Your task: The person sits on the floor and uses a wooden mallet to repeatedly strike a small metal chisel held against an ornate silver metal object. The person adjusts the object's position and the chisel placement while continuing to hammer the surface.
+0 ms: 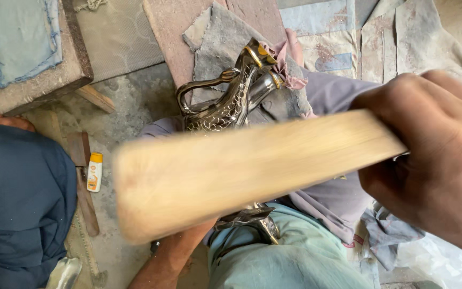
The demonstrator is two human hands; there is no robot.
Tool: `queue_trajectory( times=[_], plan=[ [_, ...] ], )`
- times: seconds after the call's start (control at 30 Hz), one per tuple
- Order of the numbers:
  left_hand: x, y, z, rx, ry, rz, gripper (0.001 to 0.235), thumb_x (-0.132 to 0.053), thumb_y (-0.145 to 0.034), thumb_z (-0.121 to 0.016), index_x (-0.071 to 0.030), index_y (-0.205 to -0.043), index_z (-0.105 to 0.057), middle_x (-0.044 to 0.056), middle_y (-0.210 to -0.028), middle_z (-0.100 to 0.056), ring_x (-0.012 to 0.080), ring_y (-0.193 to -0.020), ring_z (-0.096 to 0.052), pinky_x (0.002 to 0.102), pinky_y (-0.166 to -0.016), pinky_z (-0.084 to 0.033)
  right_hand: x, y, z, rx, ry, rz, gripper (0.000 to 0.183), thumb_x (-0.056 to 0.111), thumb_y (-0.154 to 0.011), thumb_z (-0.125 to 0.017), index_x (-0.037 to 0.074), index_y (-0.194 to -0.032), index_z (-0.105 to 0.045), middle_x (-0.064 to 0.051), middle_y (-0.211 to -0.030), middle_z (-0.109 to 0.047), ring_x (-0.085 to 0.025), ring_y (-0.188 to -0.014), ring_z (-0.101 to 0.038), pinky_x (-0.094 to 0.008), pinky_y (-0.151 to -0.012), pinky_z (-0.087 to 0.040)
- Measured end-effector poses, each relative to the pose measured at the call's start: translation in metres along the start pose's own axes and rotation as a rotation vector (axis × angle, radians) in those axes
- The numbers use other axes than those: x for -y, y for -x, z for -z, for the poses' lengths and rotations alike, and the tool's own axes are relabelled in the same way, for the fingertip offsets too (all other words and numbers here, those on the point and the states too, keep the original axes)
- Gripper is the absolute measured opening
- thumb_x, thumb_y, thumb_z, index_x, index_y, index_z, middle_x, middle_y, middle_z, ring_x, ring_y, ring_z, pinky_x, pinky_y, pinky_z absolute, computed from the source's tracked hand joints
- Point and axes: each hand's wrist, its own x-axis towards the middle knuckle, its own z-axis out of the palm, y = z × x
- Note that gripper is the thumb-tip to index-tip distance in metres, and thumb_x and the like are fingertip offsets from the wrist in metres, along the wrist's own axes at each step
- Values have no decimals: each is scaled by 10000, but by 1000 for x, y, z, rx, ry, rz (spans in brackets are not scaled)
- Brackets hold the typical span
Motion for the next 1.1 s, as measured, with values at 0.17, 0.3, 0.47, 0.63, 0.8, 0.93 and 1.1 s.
queue_trajectory(
  times=[0.17, 0.3, 0.47, 0.63, 0.8, 0.93, 1.1],
  plan=[
    [-14, -10, 9, 13, 3, -47, 199, -221, -980, -748, -47, -1050, -680, 94, -868, -708, 220, -736, -715, 362, -641, -551, -9, 1, -8, -44, 153, -1, 472, 83, -620, -793, 59, -1078, -683, -109, -935, -706, -295, -819, -663, -408, -764, -548],
    [-26, -21, 9, 53, 26, -21, 227, -215, -944, -760, -25, -1006, -651, 100, -878, -715, 225, -732, -715, 360, -618, -550, -18, 4, -23, 93, 54, -197, 428, 39, -697, -800, 28, -1100, -655, -112, -928, -688, -283, -814, -661, -396, -730, -546],
    [-30, -32, 14, 157, 74, -39, 282, -170, -969, -711, -28, -1206, -657, 94, -968, -746, 235, -841, -760, 356, -684, -585, -22, 14, -33, -134, -138, -169, 413, 2, -719, -766, 8, -1111, -639, -144, -938, -665, -312, -805, -657, -409, -728, -540],
    [-34, -36, 17, 176, 33, -46, 262, -160, -959, -733, -44, -1183, -662, 104, -981, -745, 251, -846, -764, 366, -679, -578, -28, 20, -43, -63, -43, -265, 442, 80, -707, -791, 61, -1123, -642, -87, -880, -696, -268, -780, -673, -418, -733, -554],
    [-36, -38, 15, 249, -65, 26, 328, -192, -895, -775, -91, -1194, -684, 126, -871, -715, 280, -718, -724, 409, -604, -541, -43, 29, -58, -40, 248, -93, 479, 97, -619, -806, 61, -1074, -661, -82, -903, -717, -255, -795, -696, -411, -744, -557],
    [-34, -39, 18, 259, -18, -63, 330, -149, -941, -720, -94, -1255, -635, 106, -945, -724, 286, -813, -741, 401, -652, -559, -39, 37, -73, -36, -280, -444, 381, 130, -798, -761, 79, -1149, -618, -56, -863, -670, -228, -754, -675, -385, -709, -534],
    [-36, -39, 19, 246, -2, -50, 293, -146, -970, -727, -104, -1245, -635, 100, -953, -720, 280, -821, -747, 394, -655, -572, -34, 36, -67, -112, -481, -395, 366, 90, -767, -739, 53, -1114, -630, -109, -937, -670, -222, -824, -693, -371, -726, -553]
  ],
)
